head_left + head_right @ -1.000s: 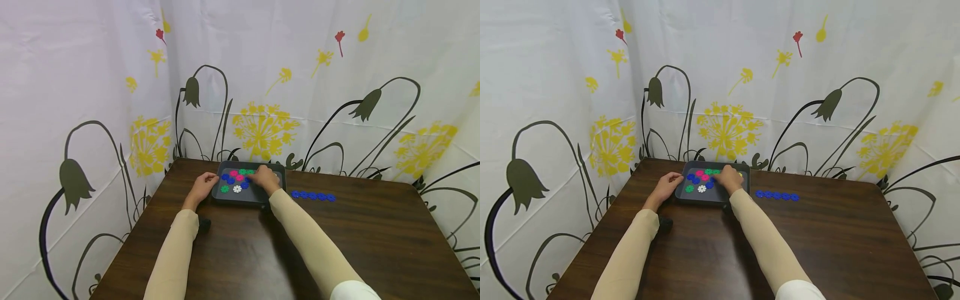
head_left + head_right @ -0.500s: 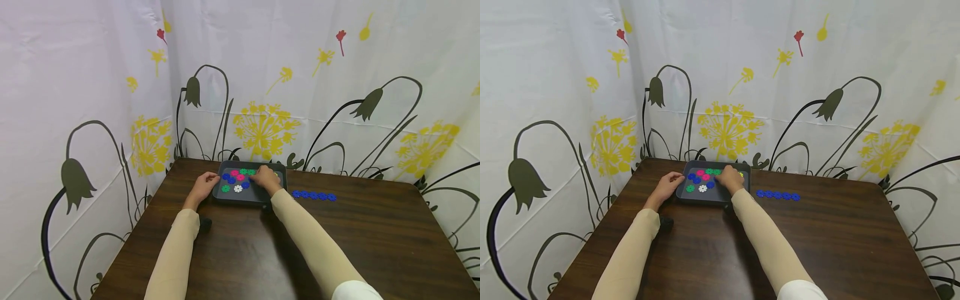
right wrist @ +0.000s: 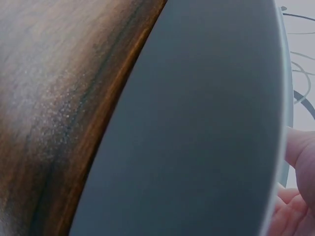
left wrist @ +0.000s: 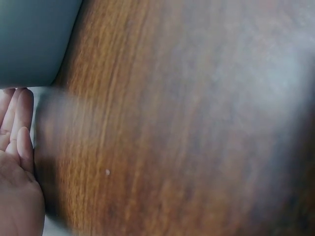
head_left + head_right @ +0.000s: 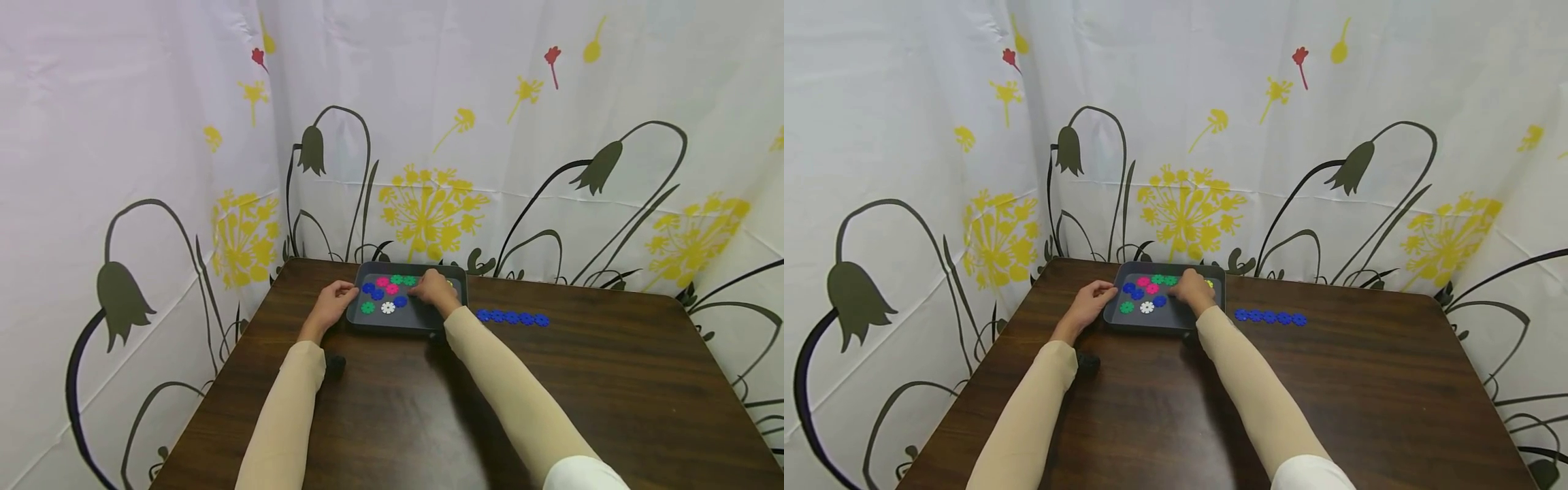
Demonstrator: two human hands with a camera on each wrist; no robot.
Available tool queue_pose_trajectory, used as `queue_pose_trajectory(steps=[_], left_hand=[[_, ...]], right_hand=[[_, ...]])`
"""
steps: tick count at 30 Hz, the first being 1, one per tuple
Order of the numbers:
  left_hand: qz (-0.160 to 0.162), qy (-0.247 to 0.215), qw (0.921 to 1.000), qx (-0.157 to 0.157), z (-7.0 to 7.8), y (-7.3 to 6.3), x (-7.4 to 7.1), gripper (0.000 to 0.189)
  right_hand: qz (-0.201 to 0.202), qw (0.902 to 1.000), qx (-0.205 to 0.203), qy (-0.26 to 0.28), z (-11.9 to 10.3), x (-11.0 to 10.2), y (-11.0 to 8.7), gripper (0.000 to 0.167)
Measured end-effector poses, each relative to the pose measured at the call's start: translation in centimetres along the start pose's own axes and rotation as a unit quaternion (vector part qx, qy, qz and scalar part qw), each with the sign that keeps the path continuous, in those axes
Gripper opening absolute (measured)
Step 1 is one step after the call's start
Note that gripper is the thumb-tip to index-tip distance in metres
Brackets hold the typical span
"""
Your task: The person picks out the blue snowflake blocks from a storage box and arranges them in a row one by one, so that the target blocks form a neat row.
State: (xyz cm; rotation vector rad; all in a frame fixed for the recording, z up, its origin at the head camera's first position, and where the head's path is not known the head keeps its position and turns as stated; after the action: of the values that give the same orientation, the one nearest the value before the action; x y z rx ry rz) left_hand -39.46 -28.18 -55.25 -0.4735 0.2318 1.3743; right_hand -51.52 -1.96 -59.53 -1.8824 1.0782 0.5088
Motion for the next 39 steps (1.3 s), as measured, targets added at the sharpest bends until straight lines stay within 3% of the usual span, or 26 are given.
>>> queue_pose_trajectory(steps=[7,11,16,20,27,30,33,35,39], left_hand=[[0.002,-0.002,1.0,0.0,0.2,0.0,0.3,0.041],[0.004,-0.006,1.0,0.006,0.3,0.1,0.4,0.042],[0.002,-0.007,1.0,0.004,-0.1,0.2,0.4,0.044],[0.003,-0.004,1.0,0.007,-0.2,0.1,0.4,0.043],[0.005,-0.005,0.9999,0.009,-0.2,-0.1,0.2,0.041],[0.006,-0.002,0.9999,0.01,-0.2,-0.1,0.2,0.041],[0.01,0.003,0.9999,0.008,-0.1,-0.1,0.1,0.04],[0.009,0.008,0.9999,0.009,0.0,-0.1,0.0,0.04],[0.006,0.006,0.9998,0.018,0.2,-0.2,0.0,0.041]], right_hand=[[0.01,0.9999,-0.012,-0.001,-0.3,-0.5,-1.8,0.032],[0.008,0.9998,-0.014,-0.007,0.2,-0.4,-0.2,0.033],[0.011,0.9998,-0.013,-0.007,0.5,-0.4,-0.2,0.033],[0.011,0.9997,-0.02,0.011,0.8,-0.4,-0.3,0.021],[0.004,0.9976,-0.059,0.037,-0.7,-1.1,-3.9,0.013],[0.003,0.9957,-0.08,0.047,-0.6,-1.1,-3.8,0.011],[0.0,0.9946,-0.09,0.053,-1.0,-1.4,-5.2,0.012],[0.01,0.9946,-0.092,0.048,-1.0,-1.5,-5.6,0.013],[0.022,0.9963,-0.074,0.039,-1.8,-2.3,-8.5,0.013]])
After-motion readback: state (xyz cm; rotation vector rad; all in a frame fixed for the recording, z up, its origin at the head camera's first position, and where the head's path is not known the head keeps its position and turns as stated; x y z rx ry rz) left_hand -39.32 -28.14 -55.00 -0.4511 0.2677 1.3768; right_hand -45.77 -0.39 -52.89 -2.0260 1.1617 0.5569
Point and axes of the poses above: each hand's wrist, its own y-axis towards the middle knuckle, its own x-axis out of the palm, z = x × y, the point moved 8 cm from there along y, towards the middle knuckle, and after that the axes turned 14 degrees about -z, right-handed, at the moved point
